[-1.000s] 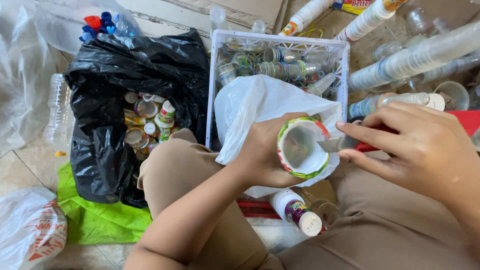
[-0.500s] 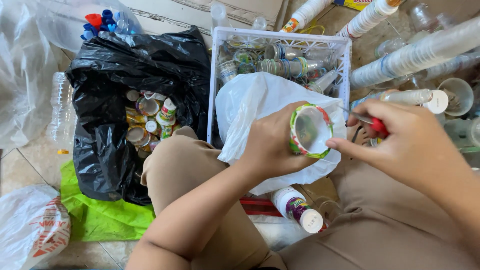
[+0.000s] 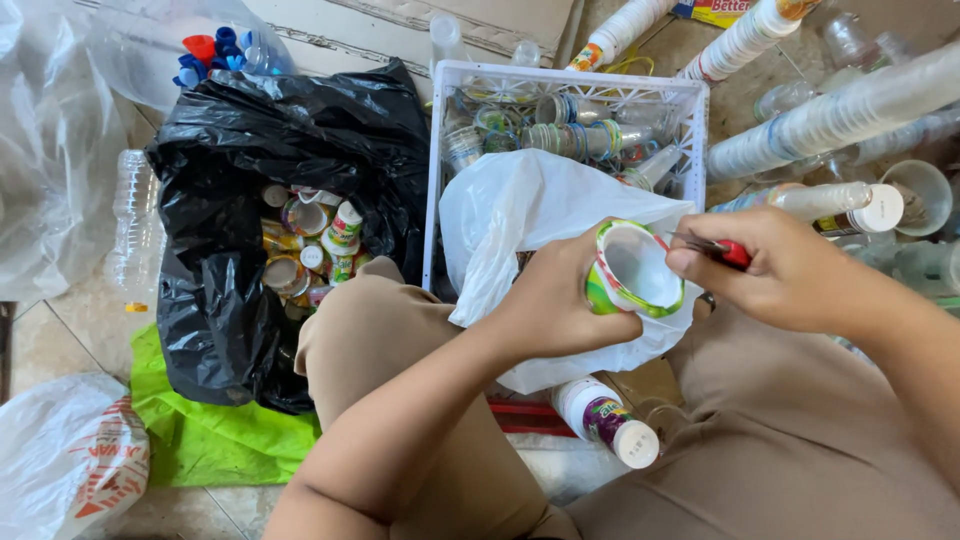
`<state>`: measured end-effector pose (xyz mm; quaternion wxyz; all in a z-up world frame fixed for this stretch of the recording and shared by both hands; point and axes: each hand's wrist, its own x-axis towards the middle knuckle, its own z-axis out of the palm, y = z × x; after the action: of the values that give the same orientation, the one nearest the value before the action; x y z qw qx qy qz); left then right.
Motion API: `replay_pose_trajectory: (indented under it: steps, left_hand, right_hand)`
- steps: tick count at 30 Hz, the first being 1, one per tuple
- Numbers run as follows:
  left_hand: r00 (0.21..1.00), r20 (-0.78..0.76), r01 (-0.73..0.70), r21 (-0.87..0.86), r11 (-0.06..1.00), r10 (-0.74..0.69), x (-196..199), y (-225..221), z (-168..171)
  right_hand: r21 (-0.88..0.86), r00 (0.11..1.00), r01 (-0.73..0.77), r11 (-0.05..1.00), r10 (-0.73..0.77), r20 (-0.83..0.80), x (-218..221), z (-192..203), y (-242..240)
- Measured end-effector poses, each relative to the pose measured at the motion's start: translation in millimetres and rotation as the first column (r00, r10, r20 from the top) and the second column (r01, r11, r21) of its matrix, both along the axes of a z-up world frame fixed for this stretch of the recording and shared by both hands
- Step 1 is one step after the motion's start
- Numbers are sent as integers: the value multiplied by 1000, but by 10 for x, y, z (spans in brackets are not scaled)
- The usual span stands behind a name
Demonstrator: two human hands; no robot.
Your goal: Cutting the top rims off plastic cups using a utility knife
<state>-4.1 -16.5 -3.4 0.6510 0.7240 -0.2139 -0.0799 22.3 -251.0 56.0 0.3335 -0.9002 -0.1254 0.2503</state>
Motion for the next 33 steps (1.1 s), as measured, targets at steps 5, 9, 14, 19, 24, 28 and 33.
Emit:
replay_pose_trajectory:
  steps: [5, 9, 14, 19, 24, 28, 33]
  left_hand:
    - [954, -191, 218, -88, 972, -231, 150, 180, -35]
    - [890, -214, 388, -110, 915, -403, 267, 333, -79]
    - [750, -318, 541, -211, 815, -580, 400, 441, -237]
    - [280, -244, 681, -632, 371, -929, 443, 891, -618]
    - [293, -279, 705, -583, 404, -915, 447, 976, -432]
    - [354, -250, 754, -493, 434, -901, 451, 935, -351]
    - [344, -256, 722, -543, 429, -903, 484, 972, -399]
  right_hand:
    - [33, 992, 24, 999, -20, -122, -11, 37, 30]
    - [113, 989, -62, 992, 76, -125, -32, 23, 53]
    - [130, 972, -228, 965, 232, -20, -20, 50, 147]
    - [64, 997, -3, 998, -3, 80, 46, 124, -315]
    - [-55, 983, 183, 982, -181, 28, 14, 27, -51]
    - [-273, 996, 77, 959, -87, -26, 60, -42, 238]
    - [-289, 1000, 25, 957, -24, 6, 104, -226, 293]
